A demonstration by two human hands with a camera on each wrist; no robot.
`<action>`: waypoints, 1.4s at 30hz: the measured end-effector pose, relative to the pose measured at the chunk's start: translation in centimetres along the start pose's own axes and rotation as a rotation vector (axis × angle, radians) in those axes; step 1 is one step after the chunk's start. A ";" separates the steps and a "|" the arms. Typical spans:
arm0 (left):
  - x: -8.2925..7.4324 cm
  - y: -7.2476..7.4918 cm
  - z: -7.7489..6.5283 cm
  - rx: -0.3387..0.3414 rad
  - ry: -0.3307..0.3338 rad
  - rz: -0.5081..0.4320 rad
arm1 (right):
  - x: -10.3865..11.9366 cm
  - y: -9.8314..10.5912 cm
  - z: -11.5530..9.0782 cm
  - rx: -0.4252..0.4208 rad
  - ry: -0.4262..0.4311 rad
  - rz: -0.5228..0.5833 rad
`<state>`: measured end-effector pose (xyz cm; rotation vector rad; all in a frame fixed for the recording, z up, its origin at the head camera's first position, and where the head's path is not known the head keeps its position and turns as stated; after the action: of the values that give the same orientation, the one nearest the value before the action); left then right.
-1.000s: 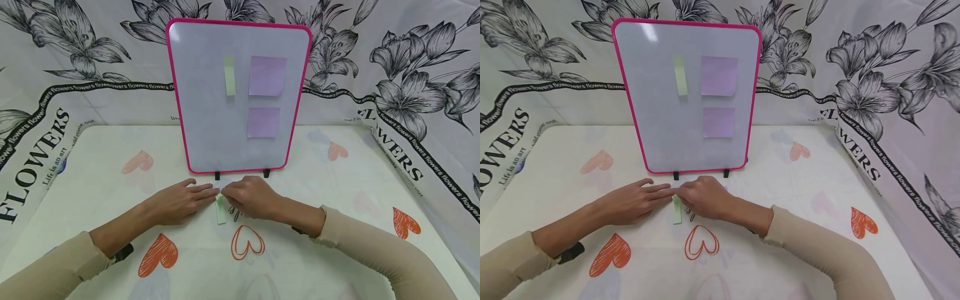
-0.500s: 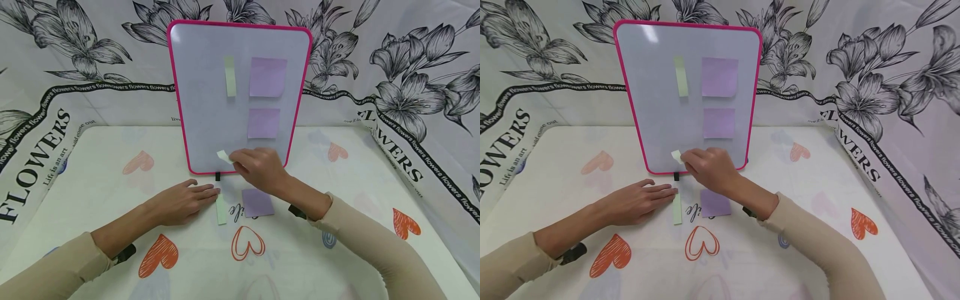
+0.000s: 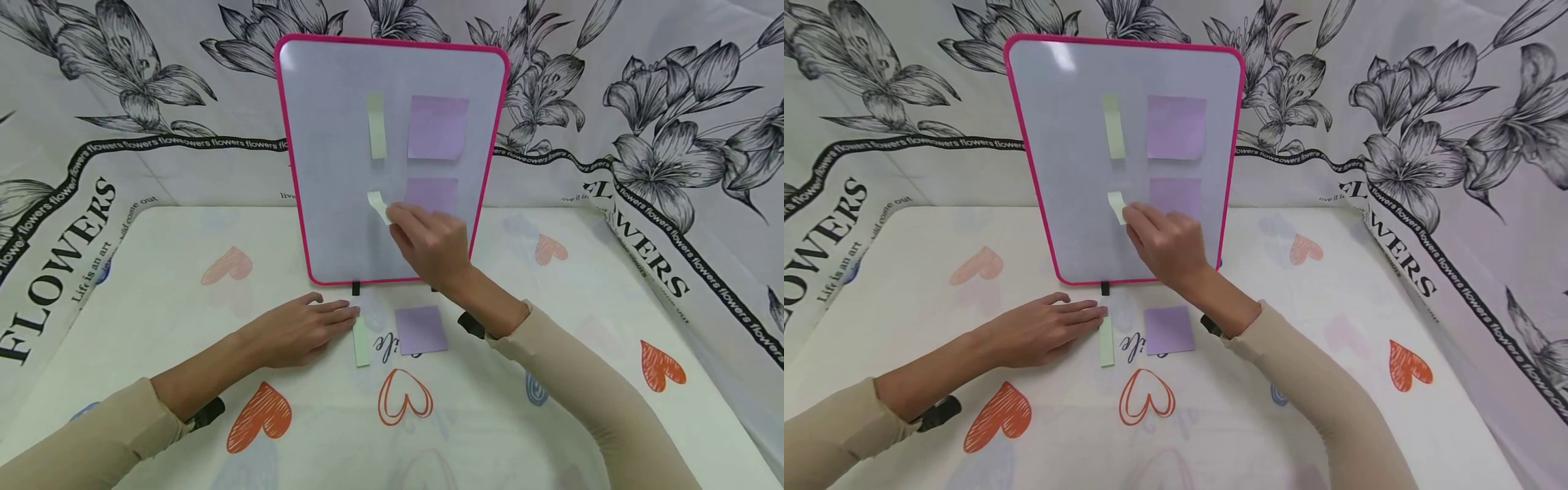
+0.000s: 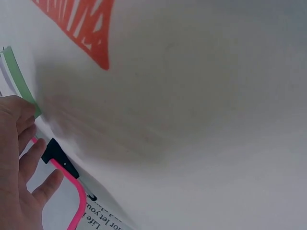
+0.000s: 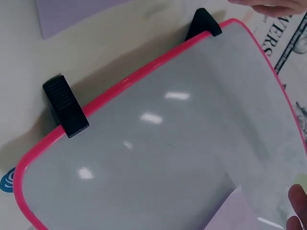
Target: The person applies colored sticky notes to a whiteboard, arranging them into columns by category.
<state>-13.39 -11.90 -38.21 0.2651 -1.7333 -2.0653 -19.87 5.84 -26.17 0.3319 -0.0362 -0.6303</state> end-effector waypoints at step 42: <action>4.1 6.6 3.8 -0.393 0.101 0.134 | -0.7 -2.8 0.2 -0.052 0.082 -0.162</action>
<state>-17.25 -11.18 -30.50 0.1251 -1.2184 -2.1947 -22.07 4.10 -26.78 0.3124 0.0861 -0.7765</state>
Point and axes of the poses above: each hand's wrist, its own z-axis towards the middle knuckle, its own y-axis out of the back of the hand, x = y × z, the point moved 6 cm from there along z, towards the middle knuckle, and after that the axes turned 10 degrees about -x, right-handed, at the moved point
